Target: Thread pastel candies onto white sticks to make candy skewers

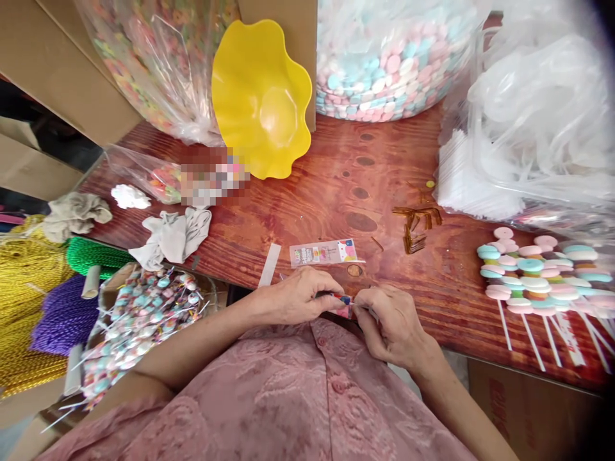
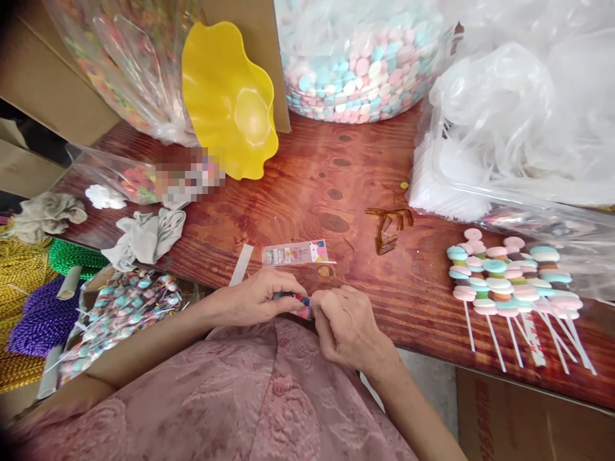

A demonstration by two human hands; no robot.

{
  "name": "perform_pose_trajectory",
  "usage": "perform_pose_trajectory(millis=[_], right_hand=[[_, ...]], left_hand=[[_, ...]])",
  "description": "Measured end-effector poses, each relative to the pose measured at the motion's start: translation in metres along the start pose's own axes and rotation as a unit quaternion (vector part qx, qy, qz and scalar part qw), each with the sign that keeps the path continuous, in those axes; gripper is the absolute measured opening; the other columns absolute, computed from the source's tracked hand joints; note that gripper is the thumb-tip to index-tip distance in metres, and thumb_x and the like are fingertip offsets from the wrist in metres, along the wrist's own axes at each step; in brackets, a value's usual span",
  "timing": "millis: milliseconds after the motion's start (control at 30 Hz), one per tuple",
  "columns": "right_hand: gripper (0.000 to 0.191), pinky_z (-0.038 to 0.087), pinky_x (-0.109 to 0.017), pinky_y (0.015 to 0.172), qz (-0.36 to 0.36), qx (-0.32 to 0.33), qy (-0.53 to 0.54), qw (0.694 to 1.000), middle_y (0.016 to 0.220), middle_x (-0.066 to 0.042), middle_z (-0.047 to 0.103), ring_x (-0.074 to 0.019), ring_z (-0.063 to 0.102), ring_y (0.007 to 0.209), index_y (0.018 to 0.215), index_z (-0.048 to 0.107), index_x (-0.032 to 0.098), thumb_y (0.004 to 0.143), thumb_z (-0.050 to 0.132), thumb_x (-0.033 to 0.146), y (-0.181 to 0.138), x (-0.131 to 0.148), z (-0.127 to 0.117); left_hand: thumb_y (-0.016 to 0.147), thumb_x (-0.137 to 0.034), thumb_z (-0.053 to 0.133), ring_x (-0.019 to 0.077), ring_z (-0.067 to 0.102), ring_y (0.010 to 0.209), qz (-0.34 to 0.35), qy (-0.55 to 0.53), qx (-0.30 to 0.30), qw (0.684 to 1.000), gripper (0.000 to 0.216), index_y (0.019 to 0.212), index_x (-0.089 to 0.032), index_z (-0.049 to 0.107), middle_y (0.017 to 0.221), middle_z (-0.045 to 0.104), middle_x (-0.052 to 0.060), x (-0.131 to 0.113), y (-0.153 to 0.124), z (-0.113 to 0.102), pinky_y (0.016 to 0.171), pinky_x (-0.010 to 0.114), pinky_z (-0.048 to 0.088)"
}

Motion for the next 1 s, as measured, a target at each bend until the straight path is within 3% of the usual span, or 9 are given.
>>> perform_pose_trajectory(millis=[133,267,433,567,633,767,833,900,1000], right_hand=[[0.01,0.037,-0.03,0.061,0.003,-0.007,-0.032,0.999,0.071,0.0,0.058,-0.0144,0.05,0.062,0.089,0.05,0.019,0.088,0.051,0.009,-0.004,-0.003,-0.004],[0.007,0.043,-0.027,0.066,0.055,-0.045,-0.039,0.997,0.073,0.0,0.062,-0.0129,0.057,0.066,0.091,0.056,0.019,0.09,0.059,0.013,-0.015,-0.016,-0.018],[0.015,0.042,-0.026,0.062,0.045,-0.033,-0.005,0.998,0.067,0.0,0.059,-0.0126,0.055,0.062,0.081,0.057,0.019,0.091,0.051,0.009,-0.019,-0.012,-0.011],[0.014,0.041,-0.025,0.058,0.072,-0.052,0.048,0.995,0.065,0.002,0.058,-0.0104,0.053,0.058,0.083,0.059,0.02,0.091,0.053,0.009,-0.017,-0.011,-0.005],[0.009,0.043,-0.023,0.056,0.136,-0.095,0.125,0.978,0.067,0.003,0.058,-0.0095,0.053,0.056,0.095,0.061,0.021,0.09,0.058,0.014,-0.02,-0.016,-0.006],[0.038,0.043,-0.023,0.049,0.262,-0.15,0.284,0.91,0.075,0.003,0.06,-0.0103,0.052,0.055,0.113,0.059,0.024,0.08,0.076,0.032,-0.031,-0.022,0.005],[0.034,0.041,-0.022,0.047,0.272,-0.112,0.295,0.909,0.071,0.004,0.059,-0.0095,0.05,0.052,0.103,0.064,0.023,0.075,0.081,0.032,-0.031,-0.015,0.017],[0.016,0.043,-0.022,0.049,0.265,-0.097,0.289,0.915,0.068,0.003,0.061,-0.01,0.053,0.055,0.088,0.067,0.021,0.078,0.077,0.027,-0.028,-0.008,0.026],[0.008,0.048,-0.023,0.056,0.243,-0.142,0.292,0.914,0.072,0.0,0.066,-0.0116,0.06,0.062,0.078,0.067,0.02,0.086,0.067,0.018,-0.024,-0.001,0.027]], left_hand=[[0.091,-0.01,0.05,0.0123,0.062,0.075,0.04,0.032,-0.079,0.996,0.021,0.084,-0.014,0.069,0.08,0.07,0.003,-0.003,0.002,0.007,0.073,0.024,0.046],[0.094,-0.013,0.047,0.0134,0.061,0.076,0.092,0.092,-0.156,0.979,0.022,0.083,-0.014,0.065,0.078,0.068,0.004,-0.008,0.0,0.01,0.072,0.026,0.046],[0.093,-0.016,0.043,0.0147,0.054,0.069,0.171,0.169,-0.173,0.955,0.025,0.073,-0.016,0.058,0.071,0.061,0.004,-0.009,-0.001,0.025,0.067,0.028,0.043],[0.093,-0.016,0.04,0.0148,0.051,0.068,0.152,0.169,-0.188,0.955,0.026,0.072,-0.017,0.056,0.07,0.058,0.004,-0.011,-0.002,0.027,0.066,0.029,0.042],[0.094,-0.017,0.04,0.0148,0.051,0.069,0.127,0.159,-0.208,0.957,0.026,0.074,-0.017,0.056,0.071,0.059,0.004,-0.012,-0.004,0.022,0.066,0.029,0.042],[0.097,-0.022,0.043,0.0136,0.052,0.069,0.111,0.115,-0.257,0.953,0.025,0.079,-0.017,0.059,0.071,0.059,0.003,-0.012,-0.008,0.013,0.068,0.029,0.043],[0.097,-0.022,0.045,0.0137,0.052,0.07,0.127,0.107,-0.267,0.949,0.024,0.08,-0.017,0.061,0.072,0.06,0.004,-0.012,-0.009,0.013,0.069,0.029,0.044],[0.096,-0.021,0.046,0.0138,0.051,0.071,0.155,0.103,-0.267,0.946,0.022,0.082,-0.016,0.063,0.072,0.061,0.004,-0.013,-0.01,0.016,0.069,0.028,0.044],[0.096,-0.02,0.049,0.0129,0.052,0.071,0.178,0.084,-0.264,0.944,0.021,0.083,-0.016,0.066,0.074,0.062,0.004,-0.014,-0.011,0.021,0.07,0.028,0.045]])
Point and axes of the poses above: each hand's wrist, its own y-axis towards the middle knuckle, its own z-axis out of the palm, x = y × z, the point moved 5 cm from there along y, towards the middle knuckle
